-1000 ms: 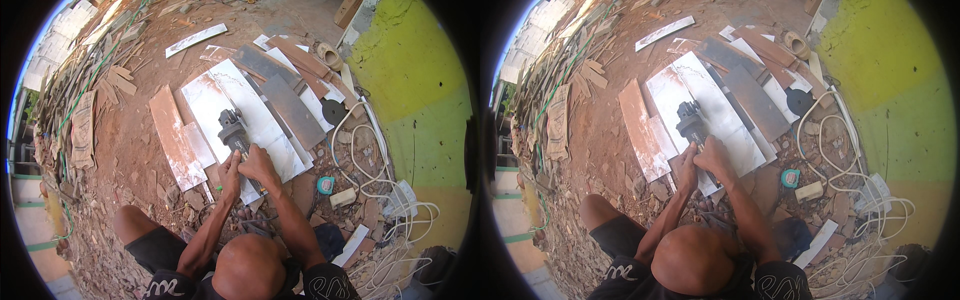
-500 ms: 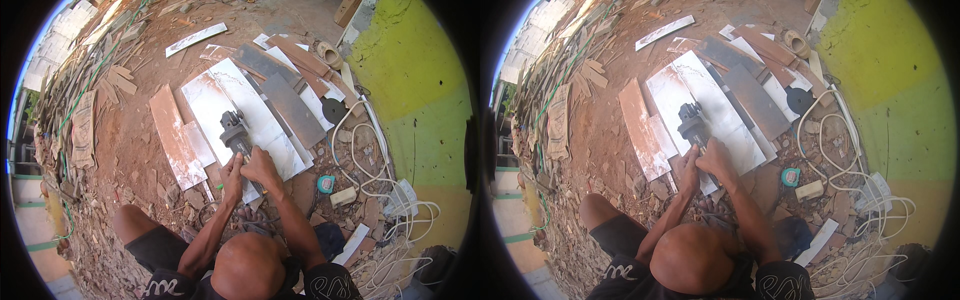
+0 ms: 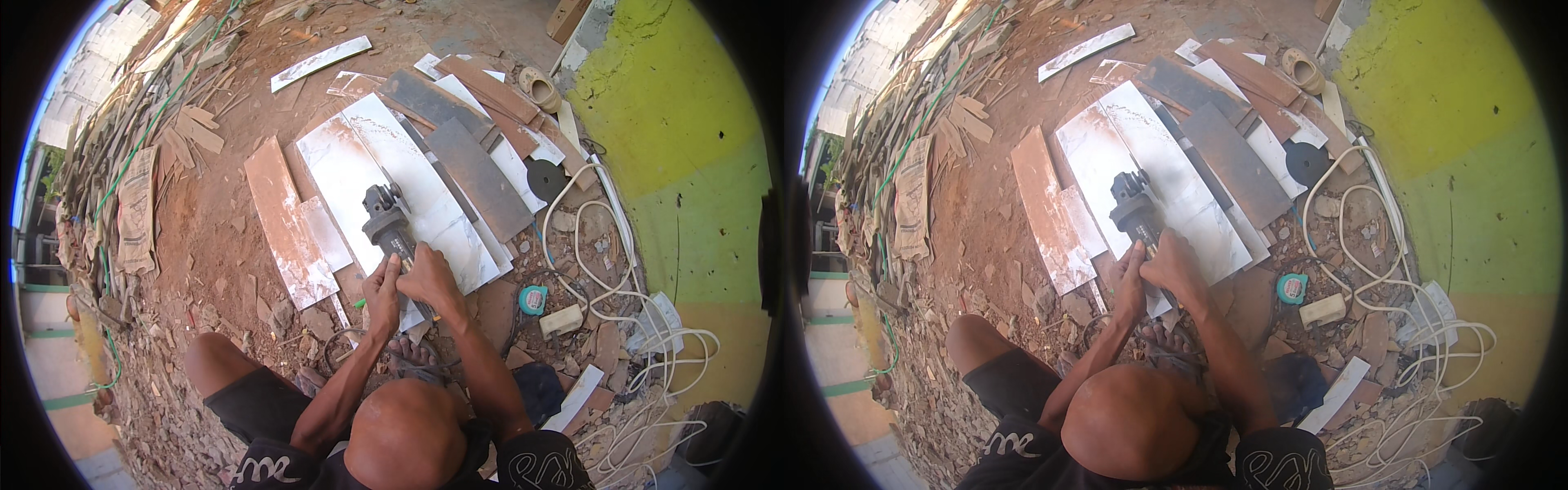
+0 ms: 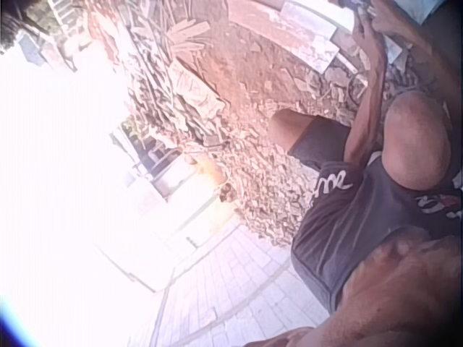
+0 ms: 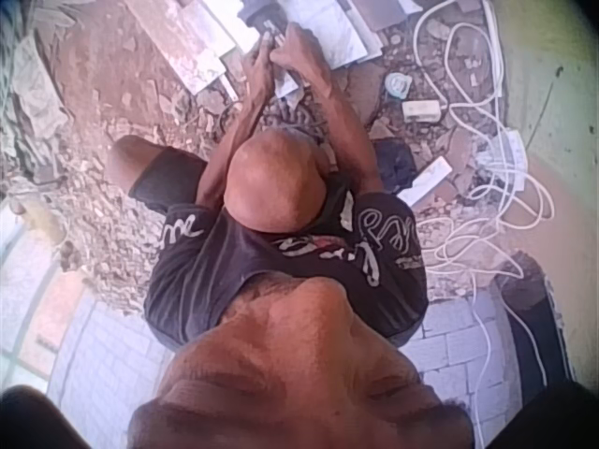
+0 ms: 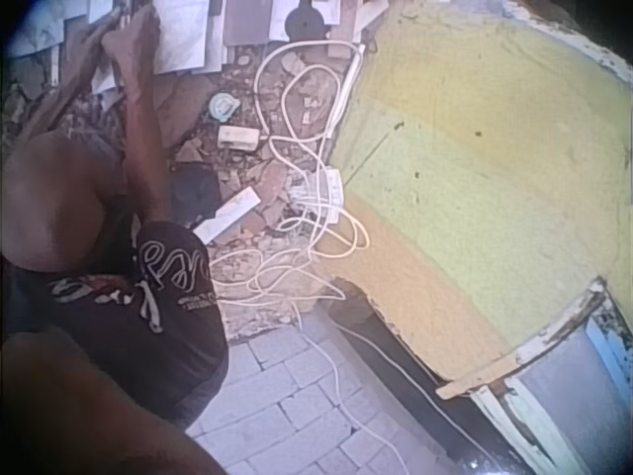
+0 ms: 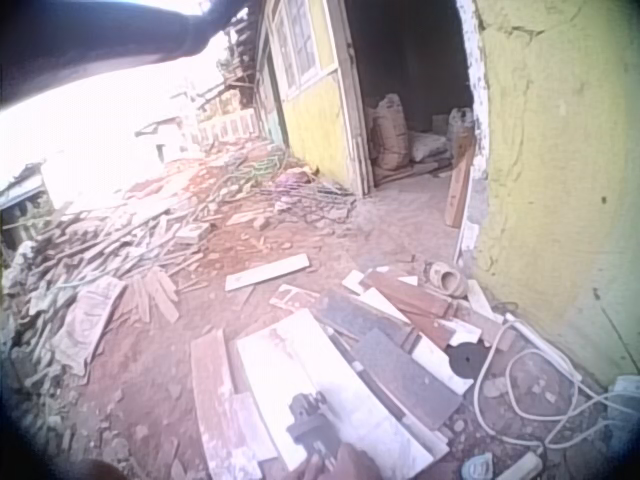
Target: The person wipes a white rectangular tile with a cloth, then uses an angle grinder to cut the tile into smaller pieces. The person handles the tile and grinder with both hands while sitting on the ground.
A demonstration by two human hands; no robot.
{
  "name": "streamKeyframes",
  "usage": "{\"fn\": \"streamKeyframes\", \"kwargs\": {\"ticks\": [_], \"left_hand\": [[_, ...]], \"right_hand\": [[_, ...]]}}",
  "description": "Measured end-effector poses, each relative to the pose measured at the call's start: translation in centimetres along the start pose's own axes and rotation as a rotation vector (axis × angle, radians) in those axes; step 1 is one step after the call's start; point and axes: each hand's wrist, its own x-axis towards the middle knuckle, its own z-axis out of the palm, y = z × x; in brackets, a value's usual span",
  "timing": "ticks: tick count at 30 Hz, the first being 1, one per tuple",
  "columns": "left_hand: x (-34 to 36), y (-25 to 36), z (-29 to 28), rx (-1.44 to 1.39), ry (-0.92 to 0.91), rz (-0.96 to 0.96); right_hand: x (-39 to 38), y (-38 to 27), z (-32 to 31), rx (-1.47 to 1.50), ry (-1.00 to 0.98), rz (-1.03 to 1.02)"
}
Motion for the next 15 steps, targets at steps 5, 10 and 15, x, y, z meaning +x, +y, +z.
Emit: {"fn": "streamKeyframes", "kwargs": {"ticks": [5, 10, 15], "left_hand": [[-0.31, -0.17, 0.12, -0.019, 0.002, -0.007], [-0.58, -0.26, 0.29, -0.014, 0.006, 0.013], [-0.89, -0.30, 0.26, -0.029, -0.015, 0.000]], "right_hand": [[-0.50, 0.01, 0.14, -0.011, 0.045, -0.009], [-0.48, 0.61, 0.44, -0.018, 0.059, -0.021], [-0.82, 0.65, 0.33, -0.005, 0.050, -0.019]]}}
